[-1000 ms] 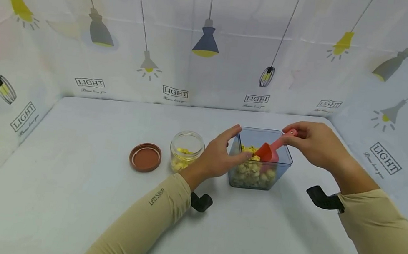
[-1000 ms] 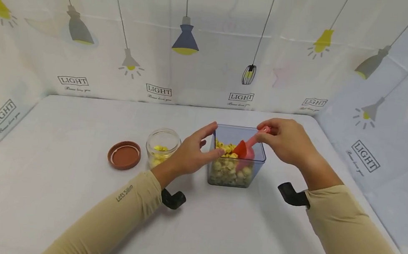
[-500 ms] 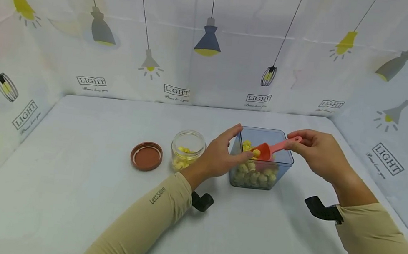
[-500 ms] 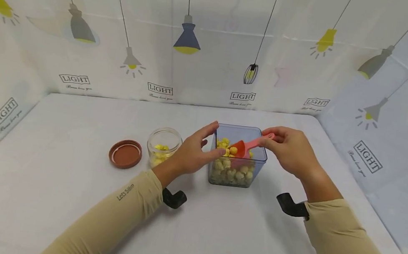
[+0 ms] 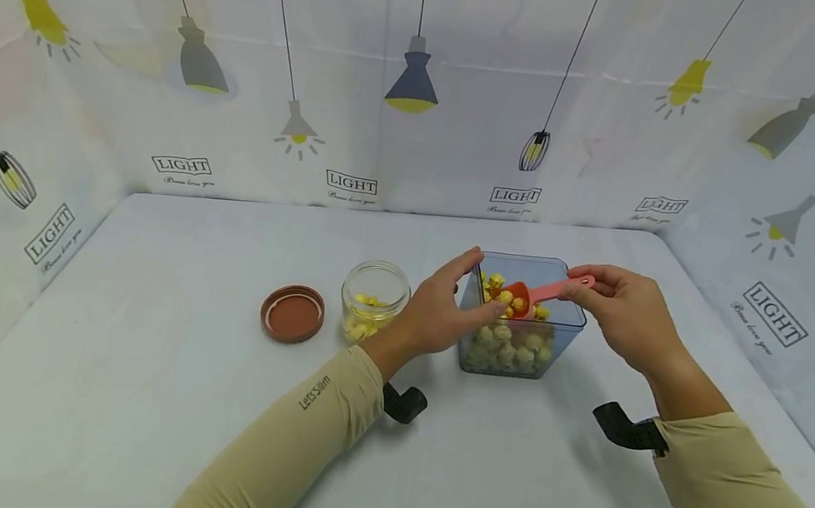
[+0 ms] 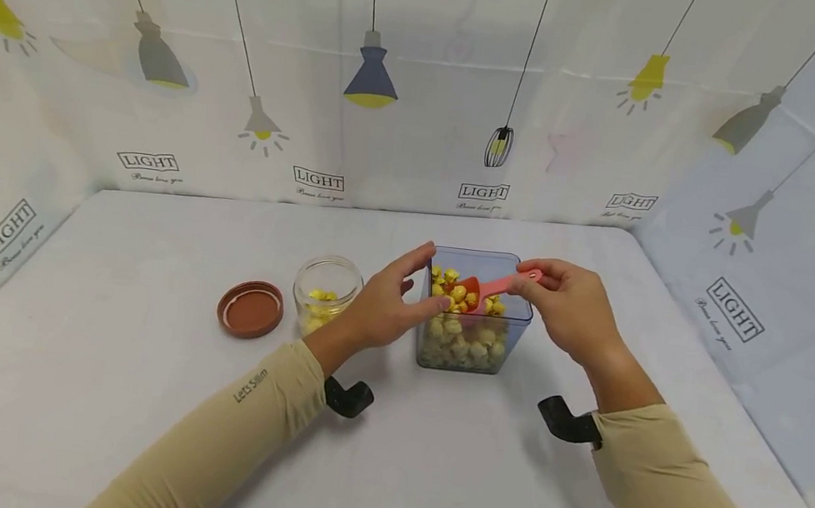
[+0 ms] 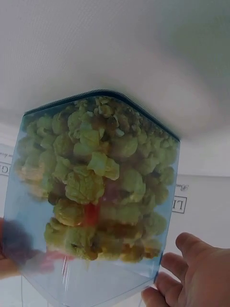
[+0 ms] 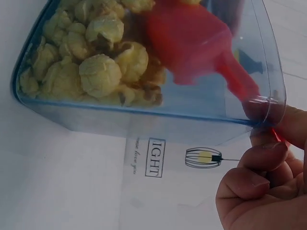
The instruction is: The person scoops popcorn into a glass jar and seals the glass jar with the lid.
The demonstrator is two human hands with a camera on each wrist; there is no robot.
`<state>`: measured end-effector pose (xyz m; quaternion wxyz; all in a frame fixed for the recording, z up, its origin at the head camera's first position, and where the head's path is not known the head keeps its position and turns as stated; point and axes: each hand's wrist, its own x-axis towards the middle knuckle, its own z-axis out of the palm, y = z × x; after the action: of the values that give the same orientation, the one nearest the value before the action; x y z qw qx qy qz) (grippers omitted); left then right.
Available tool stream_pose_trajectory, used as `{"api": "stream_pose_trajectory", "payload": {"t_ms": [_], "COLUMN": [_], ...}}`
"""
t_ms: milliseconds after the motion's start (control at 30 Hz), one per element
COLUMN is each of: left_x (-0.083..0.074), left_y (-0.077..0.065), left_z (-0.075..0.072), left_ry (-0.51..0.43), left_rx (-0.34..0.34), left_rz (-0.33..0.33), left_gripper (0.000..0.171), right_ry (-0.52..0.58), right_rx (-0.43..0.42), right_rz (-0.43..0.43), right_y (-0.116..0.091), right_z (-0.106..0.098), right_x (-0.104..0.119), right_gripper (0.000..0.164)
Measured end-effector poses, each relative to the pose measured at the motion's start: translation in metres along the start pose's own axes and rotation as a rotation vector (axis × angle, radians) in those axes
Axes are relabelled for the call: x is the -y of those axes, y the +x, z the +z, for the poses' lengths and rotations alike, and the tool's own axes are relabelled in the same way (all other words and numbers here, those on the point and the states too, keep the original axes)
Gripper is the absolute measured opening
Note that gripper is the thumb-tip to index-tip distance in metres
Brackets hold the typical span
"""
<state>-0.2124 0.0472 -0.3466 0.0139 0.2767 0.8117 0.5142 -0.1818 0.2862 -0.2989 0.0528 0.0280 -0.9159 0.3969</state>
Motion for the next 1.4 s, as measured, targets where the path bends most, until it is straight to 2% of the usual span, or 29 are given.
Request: {"api": "stream_pose_trajectory", "payload": {"t_ms": [400, 667, 933, 1100, 1267, 1400], "left_x": [0.001, 0.000, 0.000, -0.001, 0.000, 0.002], "left_y": [-0.001, -0.001, -0.001, 0.000, 0.000, 0.000], "left_z": [-0.001, -0.002, -0.001, 0.000, 0.000, 0.000], "left_ry": [-0.025, -0.026, -0.037, -0.025, -0.036, -0.043], "left_rx": [0.007, 0.002, 0.005, 0.003, 0.007, 0.006], "left_rz": [0.002, 0.006, 0.007, -0.004, -0.004, -0.001], "left_gripper": [0.076, 0.076, 0.078, 0.077, 0.077, 0.076], "right_ry": [0.068, 0.108, 0.111, 0.213, 0.383, 0.428], "right_rx": [-0.066, -0.021, -0.042, -0.039, -0.040, -0.016], "right_rz": [0.007, 0.002, 0.033, 0.042, 0.029, 0.005], "right_y": [0.000, 0.003, 0.003, 0.002, 0.004, 0.005], "right_z": [-0.007, 0.000, -0.007, -0.010, -0.007, -0.004], "right_x": [-0.009, -0.009, -0.016, -0.020, -0.023, -0.023], "right_gripper": [0.046, 0.046, 0.048, 0.049, 0.037, 0.033]}}
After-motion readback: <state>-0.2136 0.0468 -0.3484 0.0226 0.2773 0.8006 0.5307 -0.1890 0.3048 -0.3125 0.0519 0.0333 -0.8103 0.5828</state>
